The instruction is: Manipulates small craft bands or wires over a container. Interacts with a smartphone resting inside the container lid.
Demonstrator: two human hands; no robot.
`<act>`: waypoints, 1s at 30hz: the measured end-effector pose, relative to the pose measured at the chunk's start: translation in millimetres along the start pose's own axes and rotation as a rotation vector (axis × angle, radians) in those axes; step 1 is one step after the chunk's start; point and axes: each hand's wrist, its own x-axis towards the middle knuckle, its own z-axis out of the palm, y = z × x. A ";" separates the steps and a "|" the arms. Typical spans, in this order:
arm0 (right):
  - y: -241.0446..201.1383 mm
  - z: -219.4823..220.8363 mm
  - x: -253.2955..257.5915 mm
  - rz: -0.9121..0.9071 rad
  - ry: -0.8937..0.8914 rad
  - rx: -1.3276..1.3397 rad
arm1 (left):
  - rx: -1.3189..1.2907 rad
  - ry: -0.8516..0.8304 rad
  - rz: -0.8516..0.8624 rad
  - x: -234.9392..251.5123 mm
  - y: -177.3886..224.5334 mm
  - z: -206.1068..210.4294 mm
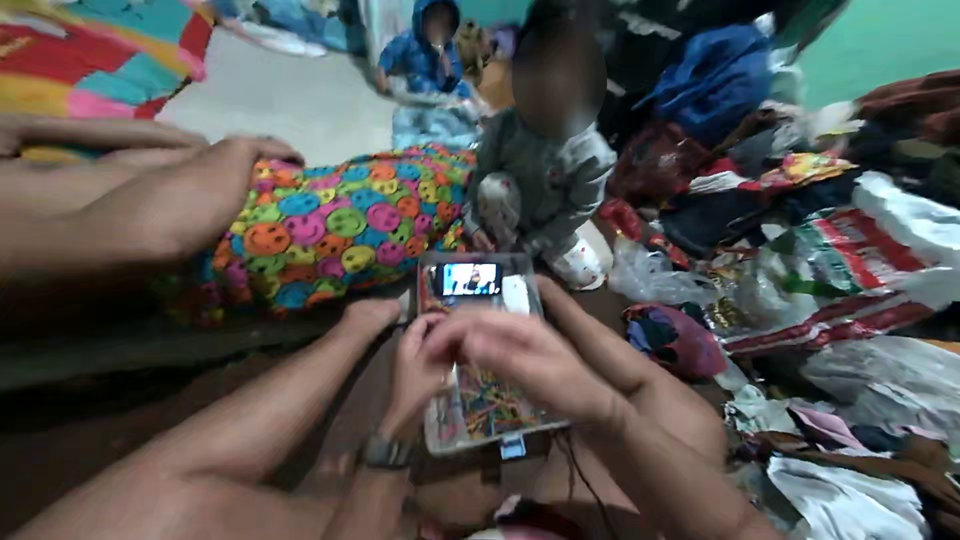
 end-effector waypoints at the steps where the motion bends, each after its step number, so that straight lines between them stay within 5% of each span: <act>1: 25.5 -16.6 -3.6 0.128 0.109 -0.097 | -0.017 0.031 -0.007 5.1 -7.2 -0.2; 3: 73.6 -41.4 -13.9 0.348 0.174 -0.298 | -0.074 0.049 -0.070 9.8 -13.9 1.1; 7: 132.7 -34.7 -54.0 0.564 0.003 -0.334 | -0.131 0.013 -0.159 7.7 -24.1 9.7; 30: 187.8 -38.4 -103.9 0.613 0.223 0.036 | -0.092 -0.115 -0.415 3.2 -69.5 30.3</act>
